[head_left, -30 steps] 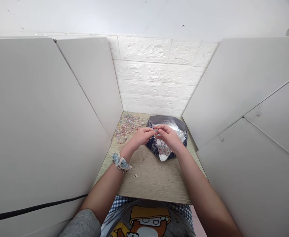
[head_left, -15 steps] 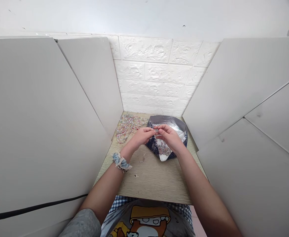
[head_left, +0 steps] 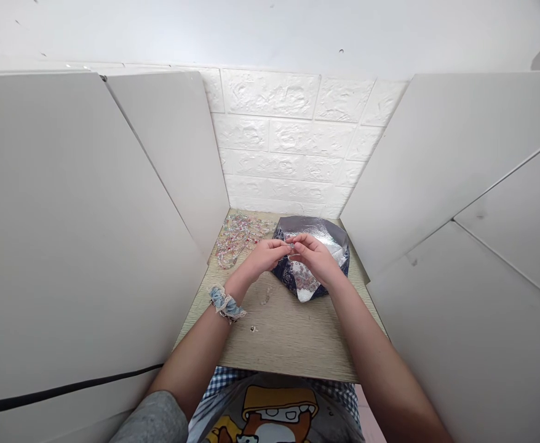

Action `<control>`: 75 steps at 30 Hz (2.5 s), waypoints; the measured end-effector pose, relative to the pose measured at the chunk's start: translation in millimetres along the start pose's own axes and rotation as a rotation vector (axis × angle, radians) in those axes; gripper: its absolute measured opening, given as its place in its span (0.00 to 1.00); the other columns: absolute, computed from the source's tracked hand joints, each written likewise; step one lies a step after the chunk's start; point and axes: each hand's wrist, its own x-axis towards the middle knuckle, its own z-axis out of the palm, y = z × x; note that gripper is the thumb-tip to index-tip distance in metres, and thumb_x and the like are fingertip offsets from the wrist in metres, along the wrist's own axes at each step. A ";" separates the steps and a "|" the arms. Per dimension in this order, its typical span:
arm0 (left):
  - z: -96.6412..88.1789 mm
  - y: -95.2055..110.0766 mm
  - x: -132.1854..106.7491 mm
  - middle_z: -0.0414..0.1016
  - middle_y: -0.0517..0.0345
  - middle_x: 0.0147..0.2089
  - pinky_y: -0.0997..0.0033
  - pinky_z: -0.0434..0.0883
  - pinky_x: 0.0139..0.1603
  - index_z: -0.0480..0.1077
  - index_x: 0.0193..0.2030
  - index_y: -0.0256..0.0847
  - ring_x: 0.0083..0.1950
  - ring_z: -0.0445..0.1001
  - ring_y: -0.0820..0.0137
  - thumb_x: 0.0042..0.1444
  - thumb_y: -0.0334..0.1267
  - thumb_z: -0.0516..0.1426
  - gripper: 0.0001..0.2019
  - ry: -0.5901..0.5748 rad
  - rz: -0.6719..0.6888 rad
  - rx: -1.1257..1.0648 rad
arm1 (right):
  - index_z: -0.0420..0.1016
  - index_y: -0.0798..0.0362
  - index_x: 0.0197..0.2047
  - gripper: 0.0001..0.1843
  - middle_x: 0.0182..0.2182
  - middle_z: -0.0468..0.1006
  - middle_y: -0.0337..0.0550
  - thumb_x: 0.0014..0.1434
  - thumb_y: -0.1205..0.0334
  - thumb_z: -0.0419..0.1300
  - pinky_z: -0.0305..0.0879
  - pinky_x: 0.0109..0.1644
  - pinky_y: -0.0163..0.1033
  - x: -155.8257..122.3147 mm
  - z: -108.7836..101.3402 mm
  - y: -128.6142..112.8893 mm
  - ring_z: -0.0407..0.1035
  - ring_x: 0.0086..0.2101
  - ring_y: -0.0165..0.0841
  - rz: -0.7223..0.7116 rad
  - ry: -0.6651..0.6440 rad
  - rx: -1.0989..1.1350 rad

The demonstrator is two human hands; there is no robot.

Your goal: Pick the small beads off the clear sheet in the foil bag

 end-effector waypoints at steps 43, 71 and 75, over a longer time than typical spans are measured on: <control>-2.4 -2.8 1.0 0.63 0.63 0.21 0.79 0.47 0.13 0.64 0.24 0.34 0.14 0.53 0.85 0.47 0.47 0.53 0.15 -0.044 0.038 -0.101 | 0.68 0.53 0.23 0.08 0.29 0.71 0.38 0.43 0.59 0.63 0.61 0.37 0.36 -0.3 0.5 -1.5 0.65 0.32 0.28 -0.081 0.059 -0.103; 0.8 2.3 0.0 0.63 0.63 0.24 0.79 0.50 0.16 0.66 0.29 0.35 0.16 0.57 0.85 0.47 0.46 0.53 0.13 -0.035 0.086 -0.090 | 0.62 0.51 0.28 0.13 0.25 0.66 0.34 0.44 0.54 0.61 0.62 0.28 0.32 3.4 -8.9 -6.8 0.59 0.21 0.23 -0.165 0.491 0.128; 1.3 2.3 -0.5 0.62 0.64 0.22 0.79 0.50 0.16 0.66 0.28 0.35 0.16 0.57 0.84 0.47 0.46 0.53 0.13 -0.033 0.091 -0.116 | 0.61 0.50 0.29 0.13 0.19 0.62 0.30 0.44 0.54 0.61 0.64 0.30 0.34 3.4 -14.3 -7.6 0.57 0.18 0.23 -0.177 0.542 0.186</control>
